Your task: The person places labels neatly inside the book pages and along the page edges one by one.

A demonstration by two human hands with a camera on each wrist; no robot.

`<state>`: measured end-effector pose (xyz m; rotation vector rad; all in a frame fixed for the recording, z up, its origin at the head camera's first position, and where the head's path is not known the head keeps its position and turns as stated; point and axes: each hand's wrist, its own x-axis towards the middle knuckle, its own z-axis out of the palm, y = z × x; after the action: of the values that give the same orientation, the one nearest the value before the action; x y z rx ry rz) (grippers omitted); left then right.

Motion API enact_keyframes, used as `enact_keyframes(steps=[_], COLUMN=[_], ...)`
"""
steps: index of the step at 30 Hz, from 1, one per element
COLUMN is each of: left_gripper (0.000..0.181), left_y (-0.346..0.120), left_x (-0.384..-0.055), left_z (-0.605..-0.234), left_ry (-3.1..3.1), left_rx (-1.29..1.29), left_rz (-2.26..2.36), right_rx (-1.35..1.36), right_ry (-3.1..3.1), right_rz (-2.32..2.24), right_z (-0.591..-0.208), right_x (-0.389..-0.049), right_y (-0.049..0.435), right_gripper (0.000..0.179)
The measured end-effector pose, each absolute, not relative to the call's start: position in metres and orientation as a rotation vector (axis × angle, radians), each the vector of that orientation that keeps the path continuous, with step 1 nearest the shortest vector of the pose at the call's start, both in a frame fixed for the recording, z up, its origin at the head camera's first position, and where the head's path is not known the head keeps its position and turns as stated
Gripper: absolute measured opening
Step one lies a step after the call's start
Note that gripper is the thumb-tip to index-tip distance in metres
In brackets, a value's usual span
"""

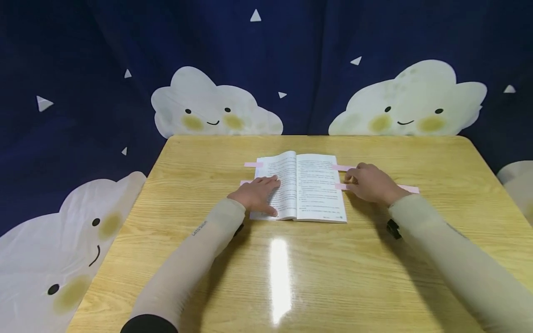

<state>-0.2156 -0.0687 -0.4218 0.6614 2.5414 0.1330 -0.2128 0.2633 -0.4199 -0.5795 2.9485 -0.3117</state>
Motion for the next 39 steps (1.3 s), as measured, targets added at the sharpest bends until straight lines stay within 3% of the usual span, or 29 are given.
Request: enact_keyframes(steps=[7, 18, 39], left_gripper=[0.094, 0.095, 0.093], left_y=[-0.071, -0.074, -0.073], left_x=[-0.217, -0.21, -0.214], left_z=[-0.423, -0.427, -0.422], left_ry=[2.535, 2.531, 2.549], left_rx=[0.671, 0.655, 0.685], left_rz=[0.141, 0.144, 0.159], right_rx=[-0.887, -0.717, -0.772], right_ry=[3.012, 2.901, 2.908], right_rz=[-0.374, -0.247, -0.239], right_z=[-0.425, -0.43, -0.42], right_x=[-0.202, -0.19, -0.194], right_y=[0.259, 0.251, 0.243], right_gripper=[0.025, 0.044, 0.039])
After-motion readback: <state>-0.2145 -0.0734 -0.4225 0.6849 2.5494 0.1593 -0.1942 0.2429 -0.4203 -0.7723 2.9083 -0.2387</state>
